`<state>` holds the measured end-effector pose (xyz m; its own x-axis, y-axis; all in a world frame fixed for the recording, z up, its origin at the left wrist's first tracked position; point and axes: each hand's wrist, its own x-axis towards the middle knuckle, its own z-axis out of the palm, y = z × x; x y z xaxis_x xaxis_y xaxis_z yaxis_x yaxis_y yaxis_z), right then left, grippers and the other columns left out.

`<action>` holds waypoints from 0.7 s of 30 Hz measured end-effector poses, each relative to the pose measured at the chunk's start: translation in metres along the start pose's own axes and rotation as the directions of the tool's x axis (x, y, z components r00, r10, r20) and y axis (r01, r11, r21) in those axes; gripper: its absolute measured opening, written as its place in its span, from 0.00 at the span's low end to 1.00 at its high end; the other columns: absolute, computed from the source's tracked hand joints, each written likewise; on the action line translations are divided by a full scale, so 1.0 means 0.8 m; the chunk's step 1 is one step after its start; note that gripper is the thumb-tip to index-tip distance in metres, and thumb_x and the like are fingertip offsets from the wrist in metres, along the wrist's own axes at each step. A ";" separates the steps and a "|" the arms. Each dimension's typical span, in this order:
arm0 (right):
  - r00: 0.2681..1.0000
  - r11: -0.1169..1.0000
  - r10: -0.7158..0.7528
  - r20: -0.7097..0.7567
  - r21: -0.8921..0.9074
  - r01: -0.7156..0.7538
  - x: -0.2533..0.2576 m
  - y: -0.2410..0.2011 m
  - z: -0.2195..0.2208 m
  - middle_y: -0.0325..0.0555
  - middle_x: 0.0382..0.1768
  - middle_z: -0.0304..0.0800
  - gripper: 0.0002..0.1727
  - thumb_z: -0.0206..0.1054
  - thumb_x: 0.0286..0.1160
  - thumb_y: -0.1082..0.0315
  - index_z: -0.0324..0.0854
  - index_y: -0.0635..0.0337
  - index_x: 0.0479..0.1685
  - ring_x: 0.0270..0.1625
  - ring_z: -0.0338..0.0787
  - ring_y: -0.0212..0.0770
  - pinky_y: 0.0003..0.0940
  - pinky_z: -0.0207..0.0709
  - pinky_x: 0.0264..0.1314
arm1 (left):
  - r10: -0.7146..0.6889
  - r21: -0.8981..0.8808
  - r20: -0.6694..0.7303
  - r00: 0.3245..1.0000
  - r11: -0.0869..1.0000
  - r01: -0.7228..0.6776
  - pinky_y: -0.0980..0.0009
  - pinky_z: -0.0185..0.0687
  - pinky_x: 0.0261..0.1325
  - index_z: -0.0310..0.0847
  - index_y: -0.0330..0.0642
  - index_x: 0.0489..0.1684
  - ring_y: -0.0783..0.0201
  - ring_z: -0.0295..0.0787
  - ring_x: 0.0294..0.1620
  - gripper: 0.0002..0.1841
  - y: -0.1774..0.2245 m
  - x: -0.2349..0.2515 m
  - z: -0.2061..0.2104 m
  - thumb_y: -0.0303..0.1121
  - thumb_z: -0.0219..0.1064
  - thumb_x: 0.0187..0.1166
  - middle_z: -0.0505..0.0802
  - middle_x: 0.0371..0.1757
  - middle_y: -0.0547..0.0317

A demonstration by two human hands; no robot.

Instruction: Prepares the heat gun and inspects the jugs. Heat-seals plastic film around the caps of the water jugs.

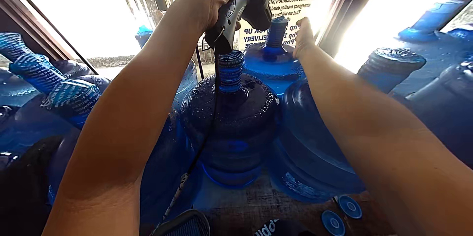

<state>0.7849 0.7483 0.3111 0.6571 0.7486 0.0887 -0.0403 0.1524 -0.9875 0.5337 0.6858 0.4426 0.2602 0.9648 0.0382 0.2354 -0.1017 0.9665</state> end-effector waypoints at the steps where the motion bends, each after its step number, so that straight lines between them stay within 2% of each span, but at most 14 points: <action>1: 0.998 0.998 -0.002 -0.059 -0.061 -0.001 0.003 0.000 0.003 0.62 0.88 0.58 0.36 0.47 0.88 0.54 0.49 0.62 0.92 0.89 0.61 0.54 0.58 0.61 0.83 | -0.005 0.003 -0.008 1.000 1.000 0.006 0.72 0.85 0.27 0.77 0.49 0.61 0.64 0.87 0.27 0.12 0.000 -0.003 -0.001 0.41 0.56 0.88 0.88 0.40 0.55; 4: 0.986 0.986 0.008 -0.165 -0.165 -0.036 -0.009 -0.018 0.014 0.67 0.86 0.60 0.35 0.42 0.93 0.56 0.46 0.68 0.92 0.88 0.64 0.56 0.51 0.62 0.85 | -0.002 -0.022 -0.032 0.999 1.000 0.002 0.71 0.85 0.27 0.76 0.48 0.61 0.64 0.87 0.28 0.12 0.000 -0.007 -0.004 0.41 0.56 0.89 0.88 0.41 0.55; 6: 0.989 0.969 -0.012 -0.147 -0.246 -0.025 -0.029 -0.035 0.022 0.68 0.86 0.60 0.34 0.41 0.93 0.57 0.48 0.71 0.90 0.88 0.64 0.57 0.51 0.62 0.85 | 0.007 -0.052 -0.045 0.999 0.999 -0.009 0.69 0.86 0.29 0.75 0.48 0.61 0.63 0.87 0.29 0.12 0.005 -0.008 -0.004 0.40 0.57 0.88 0.87 0.41 0.54; 8: 0.997 0.947 -0.065 -0.041 -0.319 0.048 -0.063 -0.053 0.022 0.71 0.85 0.60 0.31 0.41 0.93 0.61 0.53 0.75 0.87 0.87 0.65 0.59 0.53 0.61 0.85 | 0.054 -0.068 -0.057 0.997 0.996 -0.058 0.67 0.88 0.32 0.75 0.46 0.62 0.62 0.88 0.32 0.11 0.010 -0.005 0.000 0.36 0.58 0.88 0.87 0.43 0.52; 10: 0.987 0.920 -0.087 0.134 -0.369 0.131 -0.115 -0.073 0.005 0.69 0.83 0.63 0.26 0.40 0.94 0.65 0.62 0.75 0.82 0.85 0.65 0.58 0.55 0.60 0.82 | 0.116 -0.060 -0.096 0.989 0.991 -0.122 0.66 0.90 0.36 0.75 0.42 0.61 0.61 0.89 0.34 0.11 0.016 -0.004 0.008 0.31 0.61 0.85 0.87 0.44 0.51; 11: 0.967 0.899 -0.095 0.238 -0.396 0.186 -0.143 -0.084 -0.012 0.67 0.79 0.67 0.24 0.39 0.95 0.67 0.66 0.72 0.79 0.81 0.68 0.55 0.54 0.62 0.77 | 0.147 -0.026 -0.121 0.982 0.988 -0.151 0.66 0.90 0.38 0.75 0.41 0.60 0.62 0.89 0.35 0.11 0.019 -0.004 0.011 0.29 0.63 0.84 0.87 0.44 0.52; 12: 0.926 0.863 -0.111 0.360 -0.427 0.270 -0.166 -0.091 -0.034 0.64 0.73 0.70 0.23 0.38 0.95 0.69 0.68 0.71 0.76 0.73 0.71 0.50 0.49 0.64 0.70 | 0.190 0.011 -0.146 0.971 0.982 -0.190 0.65 0.90 0.38 0.77 0.39 0.57 0.62 0.90 0.36 0.10 0.021 0.005 0.012 0.27 0.65 0.81 0.88 0.43 0.52; 13: 0.852 0.779 -0.147 0.503 -0.472 0.413 -0.184 -0.095 -0.062 0.65 0.70 0.74 0.22 0.39 0.94 0.71 0.70 0.73 0.73 0.70 0.75 0.50 0.48 0.67 0.70 | 0.228 0.036 -0.163 0.960 0.974 -0.226 0.64 0.89 0.39 0.78 0.38 0.54 0.61 0.89 0.37 0.10 0.023 0.016 0.013 0.25 0.66 0.79 0.87 0.42 0.52; 15: 0.603 0.536 -0.239 0.762 -0.414 0.736 -0.207 -0.086 -0.123 0.64 0.62 0.82 0.18 0.46 0.90 0.74 0.76 0.74 0.66 0.62 0.83 0.52 0.50 0.75 0.64 | 0.234 0.032 -0.176 0.956 0.972 -0.232 0.64 0.88 0.39 0.77 0.37 0.55 0.61 0.87 0.36 0.10 0.031 0.032 0.025 0.23 0.65 0.79 0.86 0.42 0.52; 16: 0.510 0.489 -0.201 0.836 -0.365 0.792 -0.222 -0.081 -0.157 0.57 0.64 0.85 0.21 0.50 0.91 0.68 0.75 0.66 0.74 0.64 0.85 0.47 0.49 0.77 0.65 | 0.211 0.026 -0.179 0.961 0.977 -0.210 0.66 0.89 0.36 0.76 0.38 0.58 0.61 0.88 0.34 0.11 0.036 0.034 0.036 0.25 0.63 0.82 0.86 0.42 0.51; 17: 0.442 0.472 -0.180 0.879 -0.317 0.823 -0.238 -0.072 -0.191 0.49 0.68 0.86 0.23 0.54 0.89 0.63 0.75 0.58 0.80 0.67 0.87 0.42 0.47 0.80 0.69 | 0.172 0.017 -0.174 0.970 0.985 -0.171 0.65 0.88 0.35 0.74 0.40 0.63 0.61 0.88 0.34 0.12 0.038 0.039 0.045 0.29 0.60 0.86 0.86 0.44 0.51; 19: 0.311 0.410 -0.295 0.903 -0.175 0.895 -0.256 -0.035 -0.249 0.37 0.65 0.89 0.24 0.57 0.82 0.56 0.82 0.49 0.74 0.66 0.88 0.34 0.40 0.84 0.67 | 0.096 -0.004 -0.191 0.977 0.995 -0.098 0.62 0.88 0.37 0.73 0.45 0.68 0.60 0.88 0.37 0.15 0.039 0.054 0.060 0.37 0.57 0.89 0.87 0.47 0.51; 21: 0.269 0.384 -0.437 0.858 -0.093 0.918 -0.255 0.005 -0.285 0.37 0.64 0.90 0.21 0.56 0.84 0.56 0.86 0.50 0.68 0.66 0.88 0.31 0.35 0.85 0.64 | 0.050 -0.025 -0.199 0.979 0.998 -0.056 0.58 0.86 0.42 0.72 0.46 0.71 0.58 0.87 0.43 0.17 0.035 0.070 0.072 0.40 0.56 0.89 0.86 0.51 0.50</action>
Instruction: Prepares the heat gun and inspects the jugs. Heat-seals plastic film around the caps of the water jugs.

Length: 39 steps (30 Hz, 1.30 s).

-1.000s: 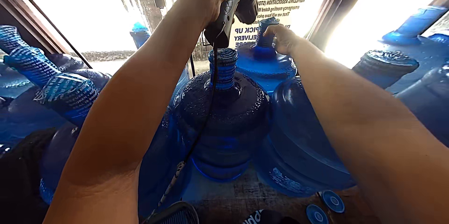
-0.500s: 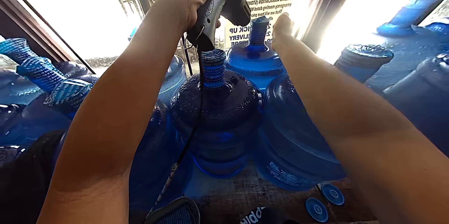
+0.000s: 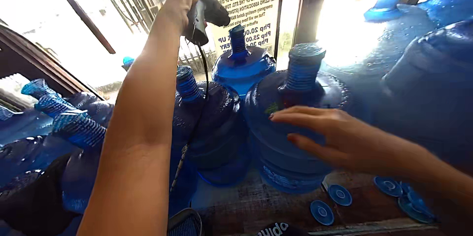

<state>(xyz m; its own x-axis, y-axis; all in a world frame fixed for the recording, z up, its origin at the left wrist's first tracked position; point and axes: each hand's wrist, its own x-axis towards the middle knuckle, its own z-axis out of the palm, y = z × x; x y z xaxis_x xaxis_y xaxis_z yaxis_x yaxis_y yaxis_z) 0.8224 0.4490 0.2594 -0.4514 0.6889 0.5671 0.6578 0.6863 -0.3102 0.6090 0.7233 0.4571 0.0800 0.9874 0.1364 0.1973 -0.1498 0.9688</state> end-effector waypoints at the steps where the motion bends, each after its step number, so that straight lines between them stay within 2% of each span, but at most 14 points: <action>1: 0.996 0.999 -0.037 -0.083 0.012 0.038 -0.014 0.013 0.009 0.40 0.64 0.91 0.20 0.57 0.84 0.59 0.87 0.52 0.66 0.67 0.88 0.31 0.31 0.83 0.66 | -0.027 -0.009 -0.005 1.000 1.000 0.027 0.59 0.86 0.42 0.72 0.46 0.70 0.58 0.87 0.42 0.17 -0.001 0.006 0.008 0.41 0.55 0.89 0.86 0.50 0.50; 3: 0.969 0.994 -0.091 -0.230 0.036 0.102 -0.027 0.032 0.027 0.46 0.64 0.92 0.18 0.58 0.83 0.64 0.88 0.57 0.64 0.70 0.87 0.34 0.28 0.80 0.72 | -0.082 -0.030 0.023 0.996 0.996 0.083 0.60 0.86 0.38 0.73 0.45 0.67 0.58 0.87 0.36 0.17 -0.007 0.023 0.022 0.44 0.53 0.89 0.86 0.45 0.50; 6: 0.932 0.990 -0.127 -0.338 0.010 0.138 -0.027 0.038 0.037 0.48 0.62 0.93 0.17 0.58 0.85 0.64 0.87 0.58 0.62 0.68 0.90 0.37 0.30 0.81 0.71 | -0.135 -0.039 0.076 0.988 0.990 0.138 0.62 0.86 0.34 0.74 0.45 0.63 0.59 0.87 0.31 0.19 -0.018 0.047 0.037 0.48 0.50 0.90 0.87 0.39 0.51; 10: 0.917 0.988 -0.151 -0.370 -0.025 0.152 -0.024 0.038 0.037 0.47 0.60 0.94 0.17 0.58 0.84 0.63 0.87 0.58 0.62 0.65 0.91 0.38 0.30 0.82 0.69 | -0.177 0.004 0.056 0.983 0.984 0.177 0.62 0.85 0.36 0.74 0.44 0.63 0.59 0.86 0.33 0.18 -0.035 0.058 0.050 0.47 0.49 0.90 0.87 0.40 0.52; 15: 0.911 0.982 -0.189 -0.366 -0.058 0.181 -0.024 0.035 0.039 0.46 0.58 0.95 0.18 0.57 0.82 0.63 0.88 0.57 0.60 0.64 0.92 0.41 0.32 0.81 0.70 | -0.249 0.216 -0.019 0.968 0.945 0.247 0.66 0.83 0.33 0.75 0.45 0.59 0.63 0.83 0.29 0.17 -0.028 0.035 0.046 0.46 0.50 0.90 0.85 0.36 0.56; 19: 0.905 0.977 -0.211 -0.368 -0.050 0.208 -0.025 0.033 0.043 0.44 0.57 0.96 0.17 0.57 0.81 0.62 0.89 0.56 0.58 0.65 0.92 0.40 0.35 0.79 0.75 | -0.175 0.385 -0.060 0.983 0.904 0.185 0.71 0.82 0.27 0.76 0.48 0.53 0.68 0.82 0.23 0.14 0.017 -0.010 0.033 0.46 0.51 0.90 0.85 0.29 0.62; 23: 0.904 0.975 -0.221 -0.365 -0.049 0.219 -0.025 0.029 0.046 0.44 0.56 0.95 0.18 0.57 0.82 0.61 0.88 0.55 0.59 0.66 0.91 0.42 0.37 0.79 0.76 | -0.024 0.569 -0.120 0.993 0.818 0.089 0.70 0.83 0.32 0.77 0.51 0.62 0.67 0.85 0.30 0.15 0.075 -0.055 0.048 0.46 0.54 0.89 0.87 0.39 0.60; 26: 0.904 0.973 -0.226 -0.364 -0.051 0.223 -0.025 0.028 0.049 0.44 0.55 0.96 0.18 0.56 0.82 0.60 0.89 0.54 0.58 0.66 0.92 0.43 0.38 0.79 0.75 | 0.015 0.615 -0.105 0.994 0.787 0.053 0.69 0.87 0.30 0.76 0.53 0.62 0.66 0.89 0.30 0.15 0.101 -0.061 0.075 0.48 0.54 0.89 0.89 0.38 0.60; 29: 0.900 0.974 -0.223 -0.375 -0.051 0.220 -0.024 0.029 0.050 0.46 0.54 0.96 0.19 0.56 0.81 0.60 0.89 0.56 0.57 0.64 0.93 0.45 0.38 0.80 0.74 | 0.054 0.639 -0.066 0.996 0.769 0.001 0.72 0.85 0.28 0.77 0.52 0.56 0.68 0.87 0.27 0.11 0.109 -0.068 0.123 0.44 0.54 0.90 0.88 0.36 0.62; 32: 0.890 0.972 -0.234 -0.392 -0.063 0.228 -0.024 0.030 0.051 0.47 0.52 0.96 0.18 0.56 0.81 0.61 0.89 0.58 0.56 0.62 0.94 0.45 0.38 0.81 0.71 | 0.059 0.693 -0.070 0.996 0.721 0.005 0.74 0.84 0.28 0.77 0.51 0.56 0.70 0.85 0.27 0.10 0.109 -0.075 0.166 0.42 0.54 0.90 0.86 0.36 0.63; 35: 0.887 0.970 -0.238 -0.396 -0.053 0.237 -0.024 0.029 0.053 0.49 0.51 0.96 0.18 0.57 0.81 0.61 0.89 0.60 0.56 0.61 0.94 0.46 0.38 0.81 0.71 | 0.054 0.710 -0.060 0.997 0.704 0.005 0.72 0.86 0.28 0.79 0.49 0.56 0.68 0.88 0.27 0.11 0.109 -0.066 0.169 0.42 0.54 0.90 0.88 0.35 0.60; 39: 0.890 0.969 -0.238 -0.389 -0.031 0.246 -0.024 0.028 0.053 0.50 0.51 0.96 0.19 0.57 0.81 0.61 0.88 0.60 0.57 0.61 0.94 0.48 0.39 0.81 0.71 | 0.068 0.724 -0.083 0.994 0.689 0.013 0.69 0.87 0.34 0.80 0.48 0.56 0.67 0.89 0.31 0.13 0.105 -0.089 0.161 0.44 0.56 0.89 0.89 0.37 0.60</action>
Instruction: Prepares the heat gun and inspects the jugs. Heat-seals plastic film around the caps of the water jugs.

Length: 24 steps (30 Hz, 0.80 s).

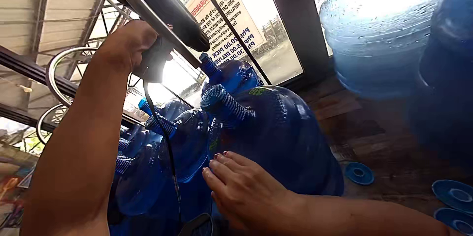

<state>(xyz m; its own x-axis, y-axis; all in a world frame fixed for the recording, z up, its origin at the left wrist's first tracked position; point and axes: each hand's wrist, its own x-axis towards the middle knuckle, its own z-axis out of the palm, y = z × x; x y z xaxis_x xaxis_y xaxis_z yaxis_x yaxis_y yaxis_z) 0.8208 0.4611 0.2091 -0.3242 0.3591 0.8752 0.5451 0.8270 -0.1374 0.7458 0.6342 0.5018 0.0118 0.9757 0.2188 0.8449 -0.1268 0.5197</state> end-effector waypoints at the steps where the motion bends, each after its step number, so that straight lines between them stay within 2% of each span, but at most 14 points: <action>1: 1.000 1.000 0.001 0.000 0.003 -0.001 0.000 0.000 -0.001 0.50 0.51 0.96 0.19 0.57 0.81 0.61 0.89 0.60 0.57 0.61 0.94 0.48 0.39 0.81 0.70 | -0.012 0.009 -0.011 1.000 1.000 0.012 0.69 0.86 0.35 0.80 0.48 0.55 0.68 0.88 0.32 0.13 -0.002 -0.009 0.001 0.44 0.57 0.89 0.89 0.37 0.61; 4: 1.000 1.000 0.004 0.001 0.008 -0.004 0.000 -0.001 -0.001 0.51 0.51 0.96 0.19 0.57 0.81 0.61 0.89 0.60 0.56 0.61 0.94 0.49 0.40 0.81 0.71 | -0.025 0.021 -0.075 0.997 0.999 0.026 0.71 0.86 0.32 0.80 0.46 0.53 0.69 0.88 0.29 0.12 -0.008 -0.037 0.009 0.43 0.61 0.87 0.89 0.34 0.62; 6: 1.000 1.000 0.005 -0.001 0.005 -0.005 0.000 -0.001 -0.001 0.51 0.50 0.96 0.19 0.57 0.80 0.61 0.89 0.61 0.56 0.61 0.94 0.49 0.39 0.80 0.71 | -0.012 0.007 -0.082 0.997 1.000 0.013 0.71 0.87 0.31 0.80 0.46 0.52 0.70 0.88 0.27 0.11 -0.014 -0.047 0.013 0.42 0.60 0.87 0.89 0.33 0.63; 10: 1.000 1.000 0.003 -0.005 0.009 -0.003 -0.001 -0.001 0.000 0.51 0.50 0.96 0.19 0.58 0.79 0.61 0.89 0.61 0.55 0.61 0.94 0.49 0.40 0.80 0.71 | 0.025 -0.083 -0.085 0.996 0.996 -0.032 0.69 0.88 0.32 0.78 0.45 0.56 0.67 0.89 0.29 0.11 -0.022 -0.054 0.031 0.40 0.60 0.88 0.90 0.37 0.60; 13: 1.000 1.000 -0.003 -0.002 0.015 0.003 -0.001 -0.001 0.000 0.51 0.50 0.96 0.19 0.58 0.79 0.61 0.89 0.62 0.55 0.60 0.94 0.49 0.40 0.81 0.71 | 0.023 -0.081 -0.100 0.995 0.996 -0.032 0.69 0.88 0.34 0.78 0.43 0.61 0.67 0.89 0.31 0.14 -0.020 -0.055 0.049 0.41 0.60 0.89 0.90 0.41 0.57; 16: 1.000 1.000 -0.005 0.009 0.025 0.005 0.000 0.000 -0.001 0.51 0.50 0.96 0.18 0.59 0.78 0.62 0.89 0.62 0.55 0.61 0.94 0.49 0.40 0.81 0.70 | 0.033 -0.065 -0.086 0.996 0.997 -0.038 0.72 0.88 0.33 0.78 0.43 0.60 0.69 0.89 0.29 0.13 -0.018 -0.059 0.065 0.41 0.62 0.89 0.90 0.39 0.59; 20: 1.000 1.000 -0.009 0.019 0.025 0.009 0.000 0.000 -0.002 0.52 0.50 0.96 0.18 0.59 0.79 0.63 0.89 0.63 0.56 0.60 0.94 0.50 0.40 0.81 0.70 | -0.013 -0.034 -0.048 0.999 0.999 0.011 0.72 0.86 0.32 0.79 0.44 0.58 0.69 0.88 0.28 0.13 -0.018 -0.068 0.070 0.42 0.61 0.89 0.90 0.37 0.60; 24: 1.000 0.999 -0.005 0.001 0.043 0.005 0.000 -0.001 0.000 0.53 0.49 0.96 0.18 0.60 0.78 0.63 0.89 0.64 0.54 0.59 0.94 0.49 0.40 0.81 0.69 | -0.065 0.006 -0.069 0.996 0.998 0.066 0.70 0.85 0.33 0.79 0.41 0.56 0.68 0.86 0.28 0.15 -0.025 -0.075 0.070 0.44 0.60 0.90 0.89 0.36 0.58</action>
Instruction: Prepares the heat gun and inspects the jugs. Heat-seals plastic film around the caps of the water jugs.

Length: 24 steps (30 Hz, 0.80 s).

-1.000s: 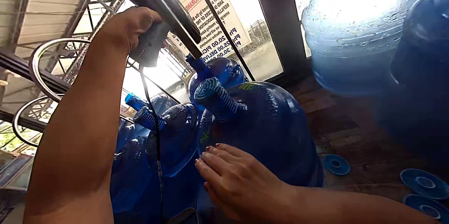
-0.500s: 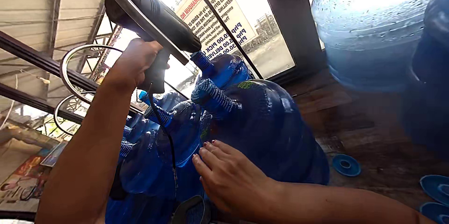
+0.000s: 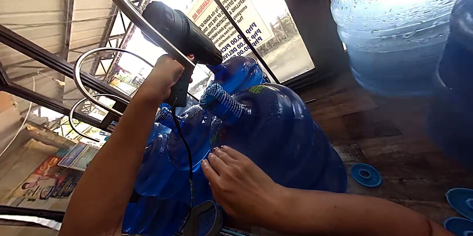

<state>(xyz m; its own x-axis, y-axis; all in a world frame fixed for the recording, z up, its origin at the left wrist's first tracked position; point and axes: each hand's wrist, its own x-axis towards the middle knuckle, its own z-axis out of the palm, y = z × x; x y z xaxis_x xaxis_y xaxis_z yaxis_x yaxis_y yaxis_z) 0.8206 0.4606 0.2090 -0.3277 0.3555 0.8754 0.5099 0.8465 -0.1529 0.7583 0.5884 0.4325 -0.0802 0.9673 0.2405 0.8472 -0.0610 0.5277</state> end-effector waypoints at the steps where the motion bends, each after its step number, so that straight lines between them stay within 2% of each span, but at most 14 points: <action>1: 1.000 1.000 -0.001 0.002 -0.003 0.001 0.000 0.000 0.000 0.52 0.49 0.96 0.18 0.60 0.77 0.63 0.89 0.64 0.54 0.59 0.94 0.49 0.39 0.81 0.69 | -0.006 0.004 0.003 1.000 1.000 0.006 0.70 0.86 0.34 0.79 0.41 0.55 0.67 0.87 0.29 0.15 -0.004 0.001 -0.003 0.44 0.60 0.90 0.89 0.36 0.57; 5: 1.000 1.000 0.004 0.019 -0.008 -0.004 0.001 0.000 -0.002 0.52 0.49 0.96 0.18 0.59 0.77 0.65 0.89 0.64 0.55 0.60 0.94 0.49 0.39 0.81 0.70 | 0.015 -0.026 -0.002 1.000 1.000 -0.015 0.70 0.88 0.36 0.78 0.41 0.57 0.68 0.88 0.30 0.14 -0.014 -0.011 -0.011 0.43 0.60 0.89 0.89 0.37 0.59; 9: 0.999 1.000 0.023 0.048 0.007 -0.023 0.001 0.000 -0.005 0.53 0.52 0.96 0.18 0.59 0.77 0.65 0.88 0.64 0.56 0.63 0.93 0.51 0.43 0.81 0.72 | 0.015 -0.130 0.016 1.000 0.991 -0.012 0.71 0.88 0.34 0.79 0.42 0.60 0.68 0.89 0.29 0.15 -0.033 -0.022 -0.019 0.43 0.61 0.89 0.91 0.37 0.58; 12: 0.998 0.999 0.045 0.052 0.017 -0.046 0.000 0.000 -0.006 0.53 0.53 0.96 0.17 0.60 0.78 0.65 0.88 0.64 0.56 0.62 0.94 0.52 0.47 0.82 0.71 | 0.029 -0.196 0.032 0.999 0.980 -0.023 0.71 0.88 0.35 0.79 0.41 0.60 0.68 0.89 0.31 0.14 -0.052 -0.038 -0.027 0.41 0.61 0.89 0.90 0.40 0.59; 15: 0.995 0.998 0.064 0.071 -0.017 -0.063 -0.001 0.001 -0.006 0.50 0.53 0.96 0.19 0.56 0.80 0.62 0.89 0.61 0.57 0.63 0.94 0.50 0.47 0.83 0.70 | 0.077 -0.206 0.018 0.997 0.976 -0.071 0.72 0.88 0.36 0.80 0.41 0.59 0.69 0.89 0.31 0.14 -0.084 -0.069 -0.051 0.41 0.62 0.89 0.91 0.39 0.59; 18: 0.996 0.995 0.076 0.055 -0.062 -0.073 -0.001 0.002 -0.006 0.48 0.53 0.96 0.21 0.54 0.81 0.60 0.91 0.59 0.56 0.62 0.94 0.48 0.48 0.83 0.69 | 0.220 -0.187 -0.053 0.974 0.956 -0.227 0.75 0.89 0.38 0.82 0.43 0.55 0.74 0.90 0.32 0.11 -0.128 -0.124 -0.097 0.39 0.61 0.89 0.91 0.38 0.65; 21: 0.989 0.986 0.135 0.067 -0.109 -0.127 0.000 -0.006 -0.008 0.52 0.56 0.95 0.23 0.54 0.83 0.57 0.90 0.59 0.58 0.63 0.93 0.54 0.54 0.83 0.66 | 0.351 -0.207 -0.164 0.922 0.902 -0.380 0.74 0.93 0.43 0.81 0.49 0.55 0.76 0.92 0.39 0.09 -0.190 -0.191 -0.155 0.40 0.61 0.87 0.93 0.41 0.73; 23: 0.975 0.970 0.207 0.081 -0.149 -0.194 0.006 -0.020 -0.005 0.59 0.56 0.94 0.25 0.53 0.84 0.54 0.89 0.63 0.59 0.62 0.92 0.61 0.62 0.82 0.61 | 0.396 -0.260 -0.240 0.886 0.853 -0.452 0.70 0.94 0.49 0.80 0.50 0.60 0.69 0.94 0.45 0.12 -0.251 -0.236 -0.195 0.43 0.63 0.88 0.93 0.48 0.69; 24: 0.967 0.960 0.244 0.077 -0.160 -0.229 0.013 -0.030 0.001 0.62 0.56 0.93 0.26 0.52 0.84 0.53 0.88 0.65 0.59 0.60 0.92 0.65 0.65 0.81 0.56 | 0.394 -0.286 -0.286 0.874 0.835 -0.470 0.66 0.94 0.51 0.81 0.46 0.63 0.63 0.94 0.47 0.15 -0.285 -0.259 -0.213 0.43 0.63 0.88 0.94 0.52 0.62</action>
<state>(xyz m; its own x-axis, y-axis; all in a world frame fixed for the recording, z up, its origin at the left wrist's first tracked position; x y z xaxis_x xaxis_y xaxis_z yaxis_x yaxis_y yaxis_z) 0.8043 0.4439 0.2211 -0.2540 0.5804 0.7737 0.6919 0.6680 -0.2739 0.4919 0.3603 0.4012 0.1130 0.7506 0.6510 0.5948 -0.5759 0.5608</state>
